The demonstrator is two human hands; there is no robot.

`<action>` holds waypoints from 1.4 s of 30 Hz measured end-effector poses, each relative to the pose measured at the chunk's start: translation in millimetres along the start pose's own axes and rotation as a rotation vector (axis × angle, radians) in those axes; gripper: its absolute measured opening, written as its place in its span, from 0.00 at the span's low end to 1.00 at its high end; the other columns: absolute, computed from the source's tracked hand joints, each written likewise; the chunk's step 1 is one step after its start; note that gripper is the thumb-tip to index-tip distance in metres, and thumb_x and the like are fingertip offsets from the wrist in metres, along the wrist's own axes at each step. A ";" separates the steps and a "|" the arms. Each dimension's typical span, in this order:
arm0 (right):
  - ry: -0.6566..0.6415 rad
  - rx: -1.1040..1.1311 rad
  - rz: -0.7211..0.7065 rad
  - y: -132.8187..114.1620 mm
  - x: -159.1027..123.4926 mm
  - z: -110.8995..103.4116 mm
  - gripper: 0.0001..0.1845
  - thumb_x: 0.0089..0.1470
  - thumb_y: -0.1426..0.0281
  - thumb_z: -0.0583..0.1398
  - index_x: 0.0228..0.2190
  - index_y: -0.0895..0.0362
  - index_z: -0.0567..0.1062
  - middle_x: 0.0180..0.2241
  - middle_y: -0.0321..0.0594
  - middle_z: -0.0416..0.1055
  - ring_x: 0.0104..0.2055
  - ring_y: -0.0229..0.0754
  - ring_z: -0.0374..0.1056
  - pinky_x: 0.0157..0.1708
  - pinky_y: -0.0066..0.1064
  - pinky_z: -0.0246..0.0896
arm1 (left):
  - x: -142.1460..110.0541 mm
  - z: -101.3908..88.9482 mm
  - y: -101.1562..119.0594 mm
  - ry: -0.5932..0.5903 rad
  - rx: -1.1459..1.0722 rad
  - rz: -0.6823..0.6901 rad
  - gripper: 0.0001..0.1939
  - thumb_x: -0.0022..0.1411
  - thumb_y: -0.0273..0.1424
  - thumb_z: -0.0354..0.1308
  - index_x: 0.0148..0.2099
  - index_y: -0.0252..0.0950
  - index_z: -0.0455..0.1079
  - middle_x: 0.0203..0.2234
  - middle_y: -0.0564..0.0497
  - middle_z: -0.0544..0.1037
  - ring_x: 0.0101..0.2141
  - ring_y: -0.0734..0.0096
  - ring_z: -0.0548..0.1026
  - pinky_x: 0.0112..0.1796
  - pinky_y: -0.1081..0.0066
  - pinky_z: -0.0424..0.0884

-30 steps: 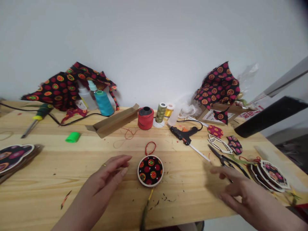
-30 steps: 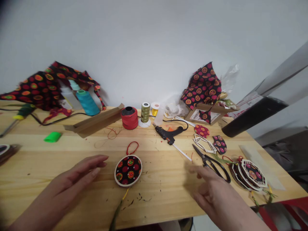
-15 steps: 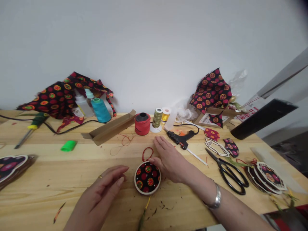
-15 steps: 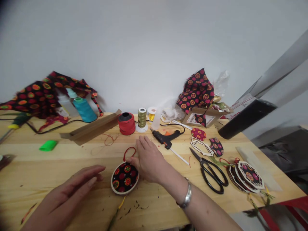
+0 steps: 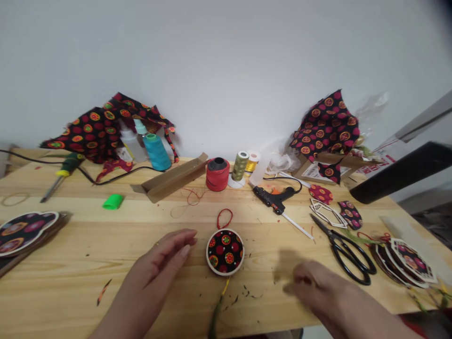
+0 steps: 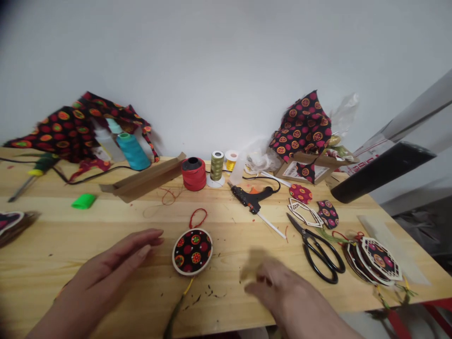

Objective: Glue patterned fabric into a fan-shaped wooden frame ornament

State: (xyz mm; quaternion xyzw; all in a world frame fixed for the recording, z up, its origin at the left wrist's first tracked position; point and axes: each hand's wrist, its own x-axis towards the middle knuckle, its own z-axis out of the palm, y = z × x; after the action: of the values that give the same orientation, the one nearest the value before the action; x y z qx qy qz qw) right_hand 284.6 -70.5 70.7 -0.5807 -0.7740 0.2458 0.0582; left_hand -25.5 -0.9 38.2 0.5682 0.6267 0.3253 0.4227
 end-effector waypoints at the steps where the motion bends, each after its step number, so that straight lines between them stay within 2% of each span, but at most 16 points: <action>1: 0.001 -0.014 -0.005 -3.2 10.2 -2.7 0.13 0.59 0.70 0.52 0.31 0.51 0.75 0.31 0.40 0.75 0.32 0.42 0.71 0.29 0.29 0.62 | -0.4 0.5 1.1 -0.012 -0.012 -0.016 0.22 0.55 0.49 0.54 0.46 0.43 0.76 0.46 0.50 0.80 0.50 0.55 0.74 0.50 0.60 0.71; 4: 0.106 -0.061 0.019 -9.1 39.8 2.4 0.18 0.61 0.65 0.51 0.20 0.54 0.67 0.19 0.37 0.68 0.22 0.39 0.64 0.23 0.29 0.54 | -2.4 0.9 1.9 -0.057 -0.043 -0.044 0.20 0.57 0.47 0.54 0.46 0.44 0.76 0.46 0.51 0.80 0.49 0.56 0.75 0.51 0.57 0.69; 7: 0.184 -0.006 0.054 -11.0 59.2 16.4 0.24 0.62 0.62 0.49 0.16 0.54 0.61 0.15 0.34 0.60 0.18 0.38 0.57 0.21 0.30 0.49 | -5.1 1.0 -0.6 -0.065 -0.025 -0.019 0.20 0.57 0.46 0.54 0.46 0.44 0.76 0.47 0.50 0.80 0.50 0.55 0.74 0.51 0.56 0.69; 9: 0.246 0.081 0.012 -12.2 67.1 23.1 0.23 0.61 0.63 0.51 0.16 0.54 0.62 0.20 0.38 0.65 0.24 0.40 0.62 0.25 0.32 0.55 | -6.2 2.6 -3.1 -0.045 0.042 0.052 0.20 0.57 0.45 0.55 0.47 0.44 0.75 0.49 0.49 0.78 0.52 0.53 0.72 0.53 0.54 0.68; 11: 0.306 0.202 -0.086 -14.0 72.5 26.3 0.12 0.57 0.68 0.55 0.23 0.55 0.69 0.35 0.44 0.72 0.39 0.46 0.67 0.39 0.38 0.62 | -6.2 5.7 -5.1 -0.023 0.125 0.146 0.20 0.56 0.43 0.56 0.50 0.43 0.73 0.50 0.47 0.76 0.54 0.53 0.70 0.54 0.52 0.65; 12: 0.335 0.280 -0.117 -15.3 74.5 26.9 0.05 0.55 0.70 0.57 0.29 0.54 0.72 0.42 0.46 0.71 0.47 0.48 0.65 0.46 0.41 0.60 | -5.8 7.6 -5.6 -0.017 0.160 0.186 0.21 0.56 0.41 0.56 0.52 0.42 0.72 0.51 0.46 0.75 0.54 0.53 0.69 0.55 0.51 0.64; 13: 0.351 0.376 -0.116 -16.7 76.0 27.1 0.05 0.53 0.71 0.59 0.35 0.54 0.73 0.47 0.46 0.70 0.52 0.49 0.62 0.52 0.45 0.56 | -5.4 9.5 -5.7 -0.018 0.185 0.220 0.22 0.56 0.40 0.57 0.53 0.42 0.71 0.52 0.45 0.74 0.55 0.54 0.69 0.55 0.51 0.63; 14: 0.340 0.503 -0.087 -18.2 77.1 27.2 0.12 0.52 0.70 0.60 0.41 0.53 0.72 0.49 0.46 0.69 0.55 0.50 0.61 0.54 0.47 0.53 | -4.9 11.3 -5.5 -0.029 0.198 0.246 0.24 0.56 0.40 0.57 0.55 0.41 0.69 0.52 0.45 0.74 0.55 0.54 0.68 0.55 0.51 0.63; 16: 0.264 0.858 0.010 -21.2 78.1 27.5 0.19 0.53 0.64 0.62 0.47 0.52 0.71 0.51 0.47 0.70 0.56 0.51 0.62 0.54 0.49 0.54 | -4.4 14.4 -4.7 -0.065 0.193 0.271 0.26 0.57 0.39 0.57 0.58 0.40 0.65 0.53 0.44 0.72 0.55 0.56 0.67 0.56 0.52 0.62; 19: 0.104 1.418 0.041 -24.4 77.6 28.9 0.24 0.58 0.53 0.55 0.49 0.54 0.72 0.53 0.51 0.70 0.57 0.52 0.64 0.52 0.49 0.57 | -4.7 17.3 -4.7 -0.107 0.156 0.272 0.26 0.60 0.39 0.55 0.60 0.42 0.60 0.54 0.45 0.71 0.56 0.60 0.67 0.57 0.53 0.61; 21: 0.033 1.610 0.009 -25.1 77.0 30.1 0.27 0.60 0.49 0.50 0.46 0.55 0.74 0.52 0.51 0.71 0.57 0.52 0.64 0.53 0.49 0.58 | -5.4 18.6 -5.5 -0.121 0.147 0.257 0.25 0.61 0.39 0.54 0.60 0.43 0.59 0.55 0.45 0.70 0.56 0.60 0.66 0.57 0.52 0.61; 27: -0.016 1.705 0.034 -24.2 77.4 30.6 0.33 0.61 0.47 0.44 0.46 0.58 0.74 0.51 0.53 0.72 0.56 0.51 0.65 0.54 0.47 0.57 | -5.9 21.0 -6.5 -0.123 0.114 0.233 0.23 0.62 0.40 0.54 0.59 0.44 0.61 0.55 0.45 0.69 0.57 0.59 0.65 0.57 0.51 0.61; 32: 0.008 1.705 0.112 -24.8 78.3 32.0 0.29 0.55 0.47 0.54 0.45 0.58 0.74 0.48 0.54 0.73 0.52 0.51 0.68 0.49 0.44 0.60 | -5.9 20.0 -8.2 -0.107 0.120 0.233 0.23 0.61 0.41 0.54 0.58 0.44 0.62 0.55 0.45 0.70 0.56 0.57 0.66 0.56 0.48 0.61; 36: 0.044 1.839 0.143 -26.6 78.1 34.8 0.16 0.48 0.61 0.67 0.36 0.59 0.77 0.35 0.45 0.76 0.39 0.42 0.70 0.37 0.31 0.61 | -6.1 19.1 -9.3 -0.103 0.122 0.231 0.23 0.61 0.41 0.53 0.58 0.44 0.62 0.55 0.45 0.71 0.56 0.57 0.66 0.56 0.49 0.61; 39: 0.065 1.904 0.148 -28.6 77.8 34.2 0.14 0.44 0.66 0.70 0.22 0.60 0.72 0.21 0.34 0.65 0.26 0.33 0.60 0.26 0.25 0.52 | -5.6 19.5 -9.7 -0.102 0.122 0.228 0.23 0.61 0.41 0.53 0.57 0.43 0.63 0.54 0.45 0.72 0.56 0.59 0.67 0.56 0.51 0.63; 42: 0.057 1.916 0.113 -30.4 77.8 32.0 0.19 0.45 0.65 0.69 0.18 0.59 0.66 0.18 0.30 0.56 0.23 0.32 0.53 0.24 0.26 0.46 | -5.8 19.8 -10.2 -0.093 0.130 0.229 0.22 0.61 0.40 0.54 0.57 0.44 0.64 0.54 0.47 0.72 0.56 0.60 0.68 0.56 0.54 0.63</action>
State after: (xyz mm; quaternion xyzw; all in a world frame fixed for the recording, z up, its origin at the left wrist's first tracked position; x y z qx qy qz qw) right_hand 221.3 -14.6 41.3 -0.3288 -0.2133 0.7622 0.5151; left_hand -12.2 -9.5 21.5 0.6767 0.5572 0.3035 0.3734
